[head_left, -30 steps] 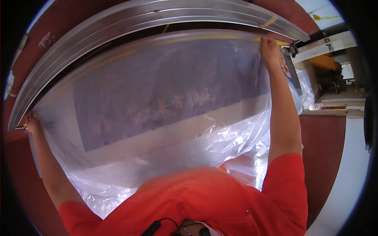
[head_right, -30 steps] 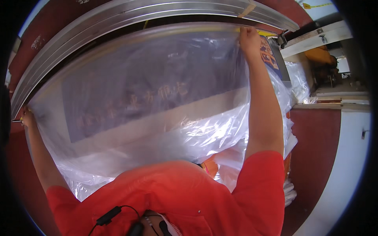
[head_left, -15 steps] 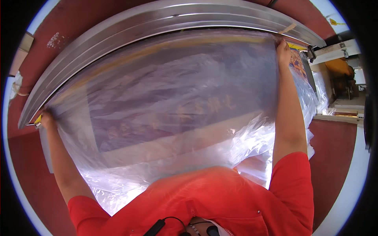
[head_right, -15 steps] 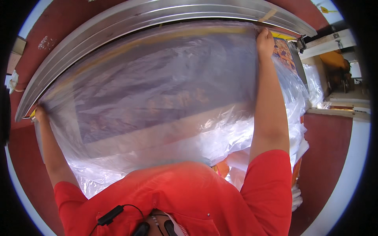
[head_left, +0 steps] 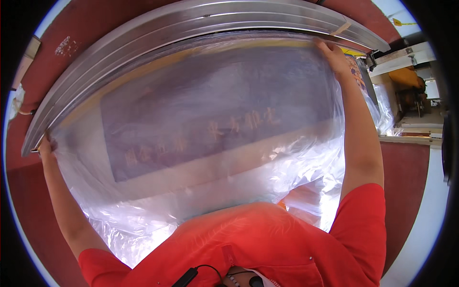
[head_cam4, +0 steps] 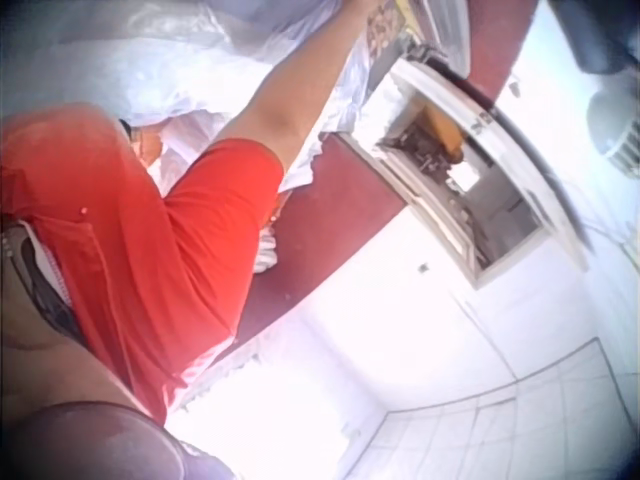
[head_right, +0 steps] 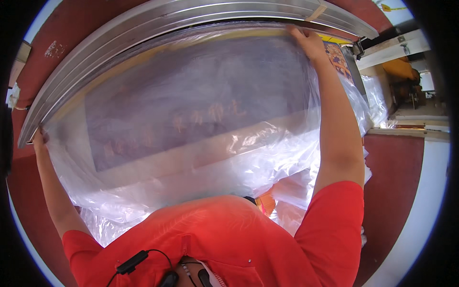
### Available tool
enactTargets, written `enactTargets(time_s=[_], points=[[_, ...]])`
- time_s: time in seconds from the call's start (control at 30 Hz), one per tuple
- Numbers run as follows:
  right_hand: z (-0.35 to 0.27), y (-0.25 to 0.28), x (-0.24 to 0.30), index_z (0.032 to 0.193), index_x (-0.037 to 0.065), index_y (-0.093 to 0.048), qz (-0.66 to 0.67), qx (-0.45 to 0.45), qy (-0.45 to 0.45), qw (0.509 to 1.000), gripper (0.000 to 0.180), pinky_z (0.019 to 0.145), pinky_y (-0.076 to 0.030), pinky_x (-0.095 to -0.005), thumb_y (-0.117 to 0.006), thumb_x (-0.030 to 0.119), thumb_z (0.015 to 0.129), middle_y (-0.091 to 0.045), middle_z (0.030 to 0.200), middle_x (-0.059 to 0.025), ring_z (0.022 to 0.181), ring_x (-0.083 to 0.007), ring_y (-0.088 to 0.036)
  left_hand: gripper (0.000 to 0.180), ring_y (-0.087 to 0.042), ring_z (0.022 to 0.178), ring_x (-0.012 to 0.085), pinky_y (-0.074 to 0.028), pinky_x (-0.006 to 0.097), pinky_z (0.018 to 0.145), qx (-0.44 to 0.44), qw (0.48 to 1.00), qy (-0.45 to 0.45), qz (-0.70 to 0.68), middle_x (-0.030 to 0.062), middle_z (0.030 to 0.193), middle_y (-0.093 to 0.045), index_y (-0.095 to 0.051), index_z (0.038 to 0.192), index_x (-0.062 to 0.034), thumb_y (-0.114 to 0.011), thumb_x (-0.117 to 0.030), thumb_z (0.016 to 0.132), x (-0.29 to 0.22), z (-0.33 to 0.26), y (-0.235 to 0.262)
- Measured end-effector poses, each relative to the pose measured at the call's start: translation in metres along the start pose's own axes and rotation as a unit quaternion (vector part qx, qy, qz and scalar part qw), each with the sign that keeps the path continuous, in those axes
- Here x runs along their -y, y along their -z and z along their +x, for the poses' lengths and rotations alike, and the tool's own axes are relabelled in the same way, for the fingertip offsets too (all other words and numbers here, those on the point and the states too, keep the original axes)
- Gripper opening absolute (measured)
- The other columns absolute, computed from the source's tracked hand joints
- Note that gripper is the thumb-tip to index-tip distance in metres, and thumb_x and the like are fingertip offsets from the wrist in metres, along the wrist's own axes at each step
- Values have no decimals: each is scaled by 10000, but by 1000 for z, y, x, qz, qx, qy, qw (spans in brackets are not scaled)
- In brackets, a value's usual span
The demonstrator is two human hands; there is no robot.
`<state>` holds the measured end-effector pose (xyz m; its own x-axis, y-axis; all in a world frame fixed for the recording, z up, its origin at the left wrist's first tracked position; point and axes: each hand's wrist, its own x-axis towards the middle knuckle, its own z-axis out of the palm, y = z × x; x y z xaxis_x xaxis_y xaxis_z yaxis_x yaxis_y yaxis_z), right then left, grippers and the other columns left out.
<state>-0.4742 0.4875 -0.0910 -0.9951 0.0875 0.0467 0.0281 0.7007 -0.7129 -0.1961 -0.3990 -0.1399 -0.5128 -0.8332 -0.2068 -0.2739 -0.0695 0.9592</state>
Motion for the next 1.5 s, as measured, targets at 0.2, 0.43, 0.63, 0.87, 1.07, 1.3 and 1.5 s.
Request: enactTargets(time_s=[0.2,0.43,0.63,0.87,1.07,1.3,1.5], points=[[-66,-28,69,926,26,-573,172,131,32,976,356,627,-353,-196,-587,309,710,-549,798,-4,667,-62,-449,231,-538,801,241,-431,298,711,-43,649,-262,713,95,878,-566,-515,979,-64,-405,-186,816,-28,-23,119],[-89,-64,57,801,32,-594,292,142,46,945,195,486,-313,-191,-602,205,710,-514,628,36,530,-29,-392,200,-517,708,273,-405,331,620,181,686,-305,635,168,754,-534,-527,887,-1,-431,-146,786,-51,-143,-84],[-91,-62,55,744,37,-586,314,118,86,938,163,506,-340,-196,-591,197,717,-517,623,27,548,-40,-418,302,-478,672,134,-386,270,608,382,734,-529,186,67,714,-532,-547,815,8,-528,-292,779,-55,-408,-458],[-103,-48,46,733,85,-575,94,221,207,948,210,528,-380,-234,-599,294,721,-534,602,-9,568,-94,-487,153,-365,591,46,-300,201,516,558,791,-239,71,-50,629,-415,-532,710,-80,-541,-222,765,-39,-405,-424],[-166,-53,97,708,104,-557,-54,254,345,902,218,508,-389,-342,-566,322,698,-533,589,-88,555,-256,-518,187,-429,811,74,-343,210,737,328,910,-128,218,-13,879,-466,-519,936,-43,-513,-160,790,-12,-220,-73],[-163,20,61,864,39,-548,28,493,224,840,251,625,-428,-282,-564,223,695,-568,790,-79,715,-147,-535,338,-461,948,165,-346,258,831,25,889,90,448,79,1041,-486,-463,1059,-8,-410,-255,835,42,-143,254],[-65,324,-101,855,66,-551,-156,86,-55,982,265,623,-396,-237,-491,305,759,-551,753,-20,669,-91,-497,442,-484,975,244,-357,309,856,-105,714,-364,589,138,1104,-482,-428,1106,27,-343,-327,855,57,-1,185]])
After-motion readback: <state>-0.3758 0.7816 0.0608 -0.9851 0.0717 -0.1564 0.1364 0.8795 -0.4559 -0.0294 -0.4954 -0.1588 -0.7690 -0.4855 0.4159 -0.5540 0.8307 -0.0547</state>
